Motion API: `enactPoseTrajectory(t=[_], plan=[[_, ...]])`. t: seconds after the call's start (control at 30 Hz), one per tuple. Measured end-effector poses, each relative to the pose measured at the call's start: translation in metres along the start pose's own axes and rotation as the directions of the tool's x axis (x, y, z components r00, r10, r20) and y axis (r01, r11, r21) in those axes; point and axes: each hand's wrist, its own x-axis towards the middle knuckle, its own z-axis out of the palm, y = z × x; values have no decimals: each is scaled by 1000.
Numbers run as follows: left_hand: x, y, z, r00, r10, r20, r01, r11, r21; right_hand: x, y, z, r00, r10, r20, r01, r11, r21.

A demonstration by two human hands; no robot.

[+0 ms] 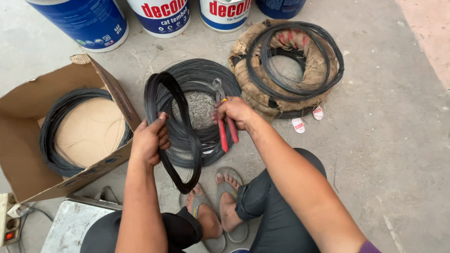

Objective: The person sits on the floor and uses pliers to cut a length of black wire from a large coil. They then place the cut wire onto a digital scale to weigh it before coiling the wire by hand.

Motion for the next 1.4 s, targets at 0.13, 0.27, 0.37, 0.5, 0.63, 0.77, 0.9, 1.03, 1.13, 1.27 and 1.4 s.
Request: enactPoseTrajectory(t=[0.13,0.27,0.37,0.5,0.63,0.77,0.9,1.03,1.13,1.27,1.4], plan=[[-16,-28,25,1000,-29,-9,29,999,16,14,2,-1,999,-14,35,13,1000,28],[-30,-68,39,994,-110,2,110,993,-45,1,-10,-9,982,-186,7,174,904,-391],[-37,-88,51,993,-119,-15,118,992,-49,17,-2,-26,982,-187,12,170,864,-474],[-38,-89,63,997,-80,-24,79,997,-20,38,6,-44,1000,7,-11,-11,878,-478],[-33,-62,45,998,-45,-31,46,999,20,43,28,-60,994,29,-108,-76,884,-461],[-27,-42,23,997,-80,18,81,993,-82,80,92,-77,983,36,-183,-96,940,-328],[-20,-44,11,997,-83,-8,81,987,-137,106,157,-69,966,176,-187,-203,970,-135],[-22,-46,13,996,-92,-8,90,986,-142,117,194,-51,984,39,-175,-99,930,-353],[-18,-50,12,994,-113,-1,112,985,-129,126,213,-44,980,13,-198,-81,937,-341],[-15,-49,13,990,-139,-9,137,981,-134,159,241,-50,982,24,-190,-81,951,-300],[-13,-49,16,987,-161,-6,159,978,-138,188,257,-55,978,60,-199,-119,947,-299]])
